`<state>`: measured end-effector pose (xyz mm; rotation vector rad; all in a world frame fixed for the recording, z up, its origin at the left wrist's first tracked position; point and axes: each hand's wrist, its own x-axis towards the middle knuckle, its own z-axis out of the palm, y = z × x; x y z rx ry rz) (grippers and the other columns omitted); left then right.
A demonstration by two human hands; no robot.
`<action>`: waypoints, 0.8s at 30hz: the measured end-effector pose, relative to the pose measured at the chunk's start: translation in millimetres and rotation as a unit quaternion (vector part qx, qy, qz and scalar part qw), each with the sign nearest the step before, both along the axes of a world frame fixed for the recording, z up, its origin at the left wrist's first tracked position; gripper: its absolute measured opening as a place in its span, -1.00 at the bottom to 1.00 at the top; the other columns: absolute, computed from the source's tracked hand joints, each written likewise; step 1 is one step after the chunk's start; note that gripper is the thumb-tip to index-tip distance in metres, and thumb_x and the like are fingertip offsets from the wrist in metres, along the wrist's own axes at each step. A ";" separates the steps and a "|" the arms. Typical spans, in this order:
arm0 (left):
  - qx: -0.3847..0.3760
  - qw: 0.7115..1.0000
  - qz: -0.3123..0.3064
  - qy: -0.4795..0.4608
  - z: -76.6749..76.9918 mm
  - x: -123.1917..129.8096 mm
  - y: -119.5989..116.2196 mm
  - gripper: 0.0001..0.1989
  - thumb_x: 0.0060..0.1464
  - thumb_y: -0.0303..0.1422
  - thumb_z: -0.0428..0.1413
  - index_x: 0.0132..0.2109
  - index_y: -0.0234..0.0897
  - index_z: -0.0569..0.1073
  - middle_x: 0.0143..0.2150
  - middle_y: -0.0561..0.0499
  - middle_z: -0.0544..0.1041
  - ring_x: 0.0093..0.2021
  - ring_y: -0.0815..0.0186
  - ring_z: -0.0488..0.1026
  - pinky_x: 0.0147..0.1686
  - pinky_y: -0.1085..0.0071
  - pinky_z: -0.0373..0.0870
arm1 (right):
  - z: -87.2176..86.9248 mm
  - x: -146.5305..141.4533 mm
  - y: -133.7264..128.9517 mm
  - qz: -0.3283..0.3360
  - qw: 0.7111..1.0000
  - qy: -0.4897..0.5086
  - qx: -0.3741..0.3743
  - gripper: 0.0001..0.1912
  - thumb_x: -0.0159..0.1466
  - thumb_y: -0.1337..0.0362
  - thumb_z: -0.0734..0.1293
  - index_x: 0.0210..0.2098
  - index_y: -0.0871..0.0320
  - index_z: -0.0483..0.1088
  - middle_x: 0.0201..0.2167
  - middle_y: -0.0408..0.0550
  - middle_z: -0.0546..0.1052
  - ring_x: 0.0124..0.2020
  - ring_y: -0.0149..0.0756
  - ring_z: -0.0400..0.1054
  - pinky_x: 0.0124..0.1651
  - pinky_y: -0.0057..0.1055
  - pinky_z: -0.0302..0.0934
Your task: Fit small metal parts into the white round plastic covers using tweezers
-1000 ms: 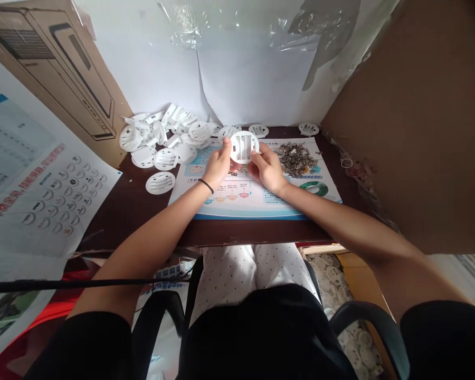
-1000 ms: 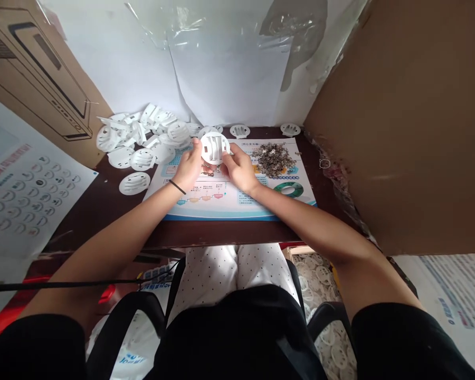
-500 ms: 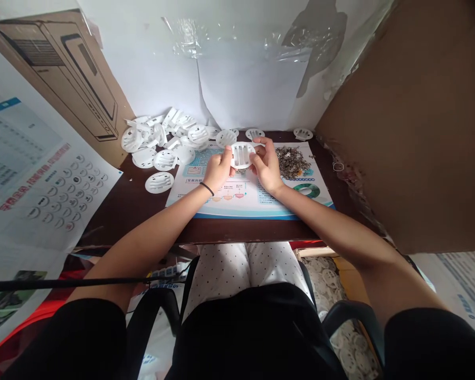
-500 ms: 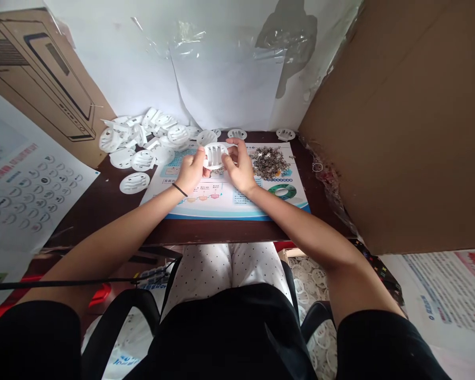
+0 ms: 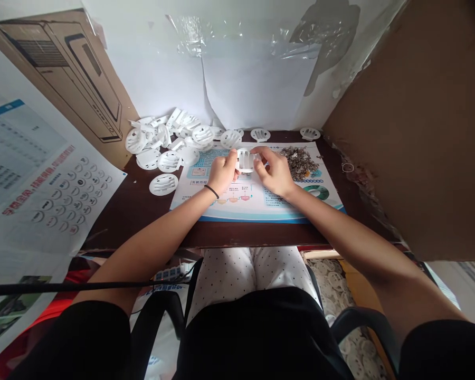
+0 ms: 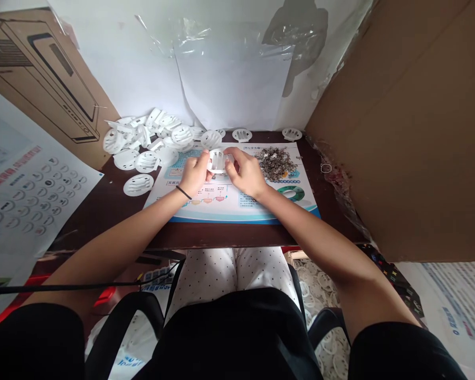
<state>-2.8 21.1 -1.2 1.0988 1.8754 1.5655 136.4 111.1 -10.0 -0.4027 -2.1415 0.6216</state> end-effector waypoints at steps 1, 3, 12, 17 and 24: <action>-0.001 1.000 -0.001 0.002 -0.4 -0.2 0.2 -0.31 0.40 -0.11 -0.10 -0.73 -0.21 0.25 -0.79 0.06 0.25 -0.70 0.47 0.24 -0.54 0.48 0.27 | -0.3 0.2 0.5 -0.001 1.000 -0.002 0.007 -0.45 0.39 -0.17 0.09 -0.09 0.14 0.45 -0.45 -0.04 0.46 -0.47 -0.25 0.30 -0.28 -0.23 0.28; -0.001 1.000 -0.002 0.007 -2.4 -1.3 0.9 -0.30 0.39 -0.09 -0.11 -0.73 -0.22 0.25 -0.78 0.05 0.27 -0.70 0.47 0.24 -0.53 0.49 0.29 | -0.7 0.9 1.3 -0.004 1.000 -0.007 0.020 -0.46 0.40 -0.16 0.08 -0.09 0.13 0.44 -0.44 -0.03 0.48 -0.45 -0.23 0.32 -0.26 -0.22 0.29; -0.009 1.000 -0.013 0.011 -12.5 -6.4 3.9 -0.34 0.39 -0.06 -0.13 -0.66 -0.21 0.28 -0.75 0.06 0.33 -0.68 0.46 0.29 -0.52 0.51 0.32 | -1.1 1.5 2.6 -0.015 0.997 -0.044 0.060 -0.50 0.42 -0.09 0.09 -0.06 0.15 0.44 -0.34 0.05 0.56 -0.44 -0.21 0.36 -0.23 -0.22 0.29; -0.015 1.000 -0.012 0.020 -7.6 -4.1 0.6 -0.34 0.41 -0.13 -0.15 -0.68 -0.22 0.27 -0.76 0.06 0.32 -0.68 0.47 0.28 -0.53 0.51 0.30 | -2.1 2.2 2.4 -0.016 0.996 -0.066 0.051 -0.42 0.42 -0.15 0.03 -0.04 0.16 0.42 -0.31 0.08 0.56 -0.39 -0.17 0.38 -0.21 -0.19 0.27; 0.019 0.998 0.003 -0.059 1.1 2.7 0.1 -0.39 0.35 -0.21 -0.10 -0.71 -0.20 0.25 -0.80 0.07 0.24 -0.75 0.46 0.19 -0.64 0.50 0.21 | 1.8 3.2 -4.7 0.020 0.998 -0.009 -0.053 -0.30 0.38 -0.32 -0.03 0.08 0.11 0.27 -0.50 -0.10 0.44 -0.49 -0.19 0.35 -0.29 -0.21 0.25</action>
